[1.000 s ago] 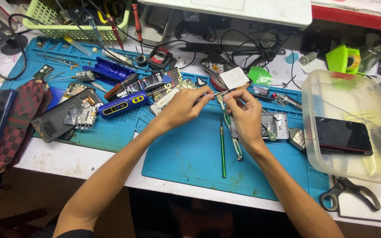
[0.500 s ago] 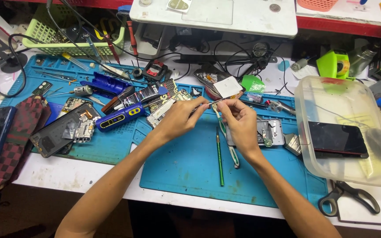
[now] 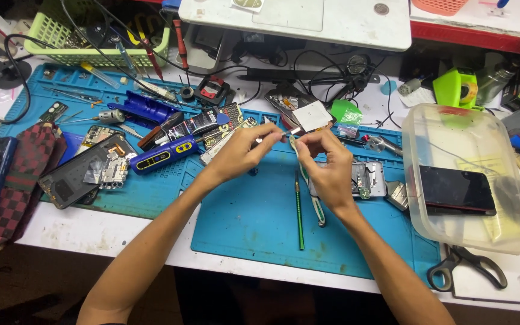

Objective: The person disassembles a smartphone, removing the back cover and internal components. They then use a small tool to pry open a black rectangular device, possibly a battery or power bank, and manipulate its internal parts.

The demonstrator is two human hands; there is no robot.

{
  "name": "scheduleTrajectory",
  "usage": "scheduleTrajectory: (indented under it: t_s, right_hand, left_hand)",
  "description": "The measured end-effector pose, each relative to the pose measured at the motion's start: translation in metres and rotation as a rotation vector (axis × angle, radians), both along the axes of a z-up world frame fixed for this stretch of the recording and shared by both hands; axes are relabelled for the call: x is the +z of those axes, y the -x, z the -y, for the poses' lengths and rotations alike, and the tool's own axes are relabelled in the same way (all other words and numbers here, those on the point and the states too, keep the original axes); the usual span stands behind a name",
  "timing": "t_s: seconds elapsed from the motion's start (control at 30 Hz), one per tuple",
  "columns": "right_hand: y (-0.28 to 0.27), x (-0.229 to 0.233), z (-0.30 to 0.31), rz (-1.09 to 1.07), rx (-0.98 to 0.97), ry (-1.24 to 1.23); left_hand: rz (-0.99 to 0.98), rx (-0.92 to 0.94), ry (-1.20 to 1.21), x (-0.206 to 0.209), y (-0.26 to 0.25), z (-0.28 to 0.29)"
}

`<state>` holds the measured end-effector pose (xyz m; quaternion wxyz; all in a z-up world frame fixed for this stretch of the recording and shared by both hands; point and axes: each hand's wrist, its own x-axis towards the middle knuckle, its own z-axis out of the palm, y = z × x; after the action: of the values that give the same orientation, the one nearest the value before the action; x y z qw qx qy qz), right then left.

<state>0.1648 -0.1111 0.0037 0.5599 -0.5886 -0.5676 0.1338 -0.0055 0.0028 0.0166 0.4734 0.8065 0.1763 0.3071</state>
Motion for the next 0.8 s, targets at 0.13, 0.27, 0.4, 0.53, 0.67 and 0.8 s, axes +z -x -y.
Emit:
scheduleTrajectory:
  t_s: [0.13,0.27,0.4,0.53,0.67,0.8]
  right_hand:
    - [0.011,-0.007,-0.002,0.231,0.088,0.067]
    - [0.027,-0.017,-0.004,0.481,0.195,0.091]
    - [0.031,-0.032,-0.009,0.656,0.221,0.077]
    - [0.029,-0.024,-0.007,0.661,0.21,0.094]
    - [0.015,-0.018,-0.004,0.317,0.095,0.119]
    - [0.001,-0.003,-0.003,0.014,-0.036,0.066]
  left_hand:
    - [0.041,0.13,-0.014,-0.023,0.004,-0.022]
    - [0.076,0.23,-0.057,-0.022,0.01,-0.03]
    - [0.072,0.247,-0.054,-0.021,0.009,-0.03]
    - [0.048,0.191,-0.037,-0.019,0.007,-0.028]
    - [0.031,0.105,0.101,-0.026,0.004,-0.027]
    - [0.008,-0.029,0.299,-0.027,0.0,-0.023]
